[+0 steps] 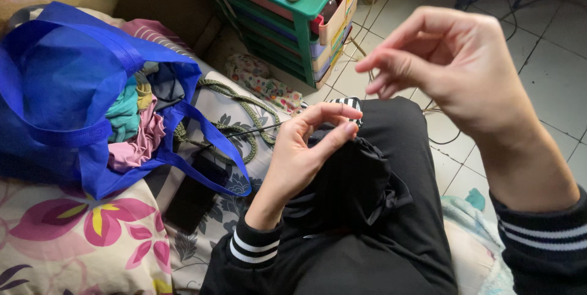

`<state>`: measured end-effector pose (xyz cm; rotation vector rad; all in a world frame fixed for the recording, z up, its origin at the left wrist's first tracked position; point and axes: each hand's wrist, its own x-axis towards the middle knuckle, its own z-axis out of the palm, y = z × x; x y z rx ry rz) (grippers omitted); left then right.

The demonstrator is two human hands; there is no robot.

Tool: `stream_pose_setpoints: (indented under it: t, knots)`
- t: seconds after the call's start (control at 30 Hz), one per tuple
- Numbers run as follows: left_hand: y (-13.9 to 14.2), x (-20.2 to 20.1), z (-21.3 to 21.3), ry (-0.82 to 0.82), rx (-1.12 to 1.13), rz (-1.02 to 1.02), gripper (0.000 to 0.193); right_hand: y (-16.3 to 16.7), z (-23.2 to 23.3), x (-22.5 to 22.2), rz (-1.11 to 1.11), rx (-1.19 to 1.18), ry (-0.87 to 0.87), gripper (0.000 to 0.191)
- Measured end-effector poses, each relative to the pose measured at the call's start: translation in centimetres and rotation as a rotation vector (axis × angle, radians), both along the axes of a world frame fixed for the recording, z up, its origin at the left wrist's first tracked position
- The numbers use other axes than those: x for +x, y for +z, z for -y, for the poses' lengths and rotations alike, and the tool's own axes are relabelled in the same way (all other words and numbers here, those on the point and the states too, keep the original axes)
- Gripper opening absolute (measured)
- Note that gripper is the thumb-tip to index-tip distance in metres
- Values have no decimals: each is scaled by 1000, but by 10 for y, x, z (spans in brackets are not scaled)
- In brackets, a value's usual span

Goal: The person sits on the floor beside a bed hand-sewing a black garment with a needle and thread, pulling stitches through the fabric. They use orange-handled scissors to cut the thread and continue stitching and adjusting the fabric.

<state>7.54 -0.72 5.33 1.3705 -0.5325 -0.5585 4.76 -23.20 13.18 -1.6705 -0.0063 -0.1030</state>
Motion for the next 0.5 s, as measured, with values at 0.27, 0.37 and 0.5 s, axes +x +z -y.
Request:
stream_pose_setpoints:
  t: [0.27,0.37,0.5]
  knots:
    - [4,-10,-6,21,104,222,24,23,-4,14,94,-12,-10,14]
    - [-2,-13,-4,24,104,220,26,29,0,14,230,-94,65,18]
    - [-12,-16,-2,26,88,247,23,30,3,14,348,-145,98,21]
